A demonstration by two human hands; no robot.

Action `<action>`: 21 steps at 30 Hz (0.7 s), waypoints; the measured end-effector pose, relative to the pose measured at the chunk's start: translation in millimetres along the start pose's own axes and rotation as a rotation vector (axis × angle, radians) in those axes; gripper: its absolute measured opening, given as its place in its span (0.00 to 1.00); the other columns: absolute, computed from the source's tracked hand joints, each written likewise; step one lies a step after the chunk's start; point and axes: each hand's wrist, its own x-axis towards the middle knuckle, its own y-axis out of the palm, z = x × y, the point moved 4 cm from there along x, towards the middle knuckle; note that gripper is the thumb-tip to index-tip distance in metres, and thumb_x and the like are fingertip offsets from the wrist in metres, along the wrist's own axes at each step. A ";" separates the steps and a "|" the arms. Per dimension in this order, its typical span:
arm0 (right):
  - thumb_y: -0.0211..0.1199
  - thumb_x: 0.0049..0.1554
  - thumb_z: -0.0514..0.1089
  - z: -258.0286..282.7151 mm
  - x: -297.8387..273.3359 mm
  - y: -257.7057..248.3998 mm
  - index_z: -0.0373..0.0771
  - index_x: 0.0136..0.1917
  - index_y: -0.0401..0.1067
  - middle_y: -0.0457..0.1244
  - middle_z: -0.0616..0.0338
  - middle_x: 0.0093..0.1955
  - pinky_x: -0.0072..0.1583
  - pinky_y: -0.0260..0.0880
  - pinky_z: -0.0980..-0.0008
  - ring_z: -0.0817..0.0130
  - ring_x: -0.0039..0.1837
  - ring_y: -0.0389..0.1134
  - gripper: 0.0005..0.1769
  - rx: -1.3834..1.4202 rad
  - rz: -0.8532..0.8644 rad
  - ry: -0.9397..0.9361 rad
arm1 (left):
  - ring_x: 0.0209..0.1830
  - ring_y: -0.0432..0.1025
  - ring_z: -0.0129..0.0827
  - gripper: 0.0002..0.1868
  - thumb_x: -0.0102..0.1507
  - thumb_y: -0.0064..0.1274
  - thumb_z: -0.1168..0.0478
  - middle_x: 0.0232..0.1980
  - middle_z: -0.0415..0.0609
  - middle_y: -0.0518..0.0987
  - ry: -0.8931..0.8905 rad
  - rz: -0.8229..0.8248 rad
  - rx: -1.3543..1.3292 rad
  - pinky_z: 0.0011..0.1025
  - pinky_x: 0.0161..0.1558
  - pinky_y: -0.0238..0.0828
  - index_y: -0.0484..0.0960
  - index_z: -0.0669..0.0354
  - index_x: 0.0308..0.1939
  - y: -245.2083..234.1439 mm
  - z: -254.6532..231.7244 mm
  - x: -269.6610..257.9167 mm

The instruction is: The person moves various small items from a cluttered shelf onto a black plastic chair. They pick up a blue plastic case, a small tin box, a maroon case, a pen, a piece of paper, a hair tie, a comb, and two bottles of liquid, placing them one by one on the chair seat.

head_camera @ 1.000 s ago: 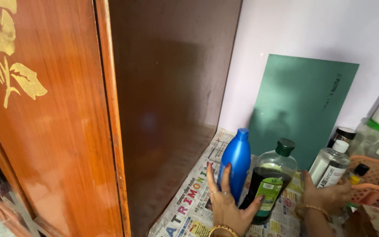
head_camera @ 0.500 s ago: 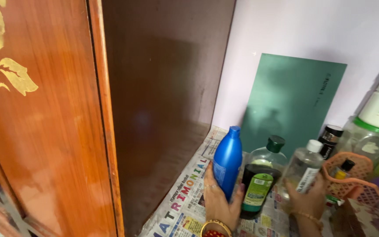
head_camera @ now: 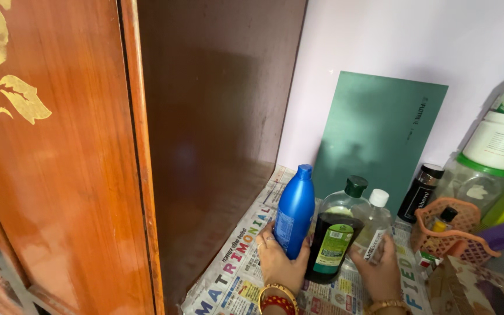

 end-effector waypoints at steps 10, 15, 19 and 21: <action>0.58 0.62 0.46 91.2 -83.5 8.0 0.26 0.73 0.60 0.60 0.41 0.61 0.61 0.69 0.59 0.57 0.58 0.68 0.31 -0.195 -0.214 -0.397 | 0.56 0.73 0.51 0.42 0.53 0.66 0.55 0.55 0.60 0.75 -0.142 0.066 -0.066 0.42 0.60 0.68 0.61 0.63 0.65 -0.7 5.0 -4.7; 0.60 0.57 0.47 89.3 -79.5 25.5 0.25 0.74 0.52 0.66 0.39 0.57 0.59 0.72 0.57 0.56 0.57 0.71 0.40 -0.098 -0.006 -0.328 | 0.61 0.68 0.59 0.48 0.51 0.68 0.59 0.61 0.67 0.71 0.161 -0.025 -0.068 0.45 0.61 0.65 0.59 0.69 0.69 -0.3 7.4 -4.1; 0.59 0.60 0.48 70.9 -72.2 34.1 0.27 0.73 0.54 0.66 0.39 0.60 0.61 0.70 0.57 0.56 0.61 0.70 0.35 -0.074 0.099 -0.218 | 0.62 0.70 0.53 0.47 0.54 0.64 0.54 0.63 0.61 0.73 -0.048 0.123 -0.058 0.41 0.64 0.65 0.58 0.62 0.73 8.6 19.0 -3.4; 0.61 0.59 0.49 65.3 -72.1 38.8 0.28 0.69 0.59 0.67 0.42 0.59 0.61 0.70 0.59 0.58 0.60 0.71 0.31 -0.074 0.153 -0.189 | 0.63 0.69 0.53 0.48 0.54 0.64 0.52 0.63 0.61 0.73 -0.079 0.139 -0.025 0.40 0.65 0.64 0.58 0.62 0.72 8.8 20.6 -3.3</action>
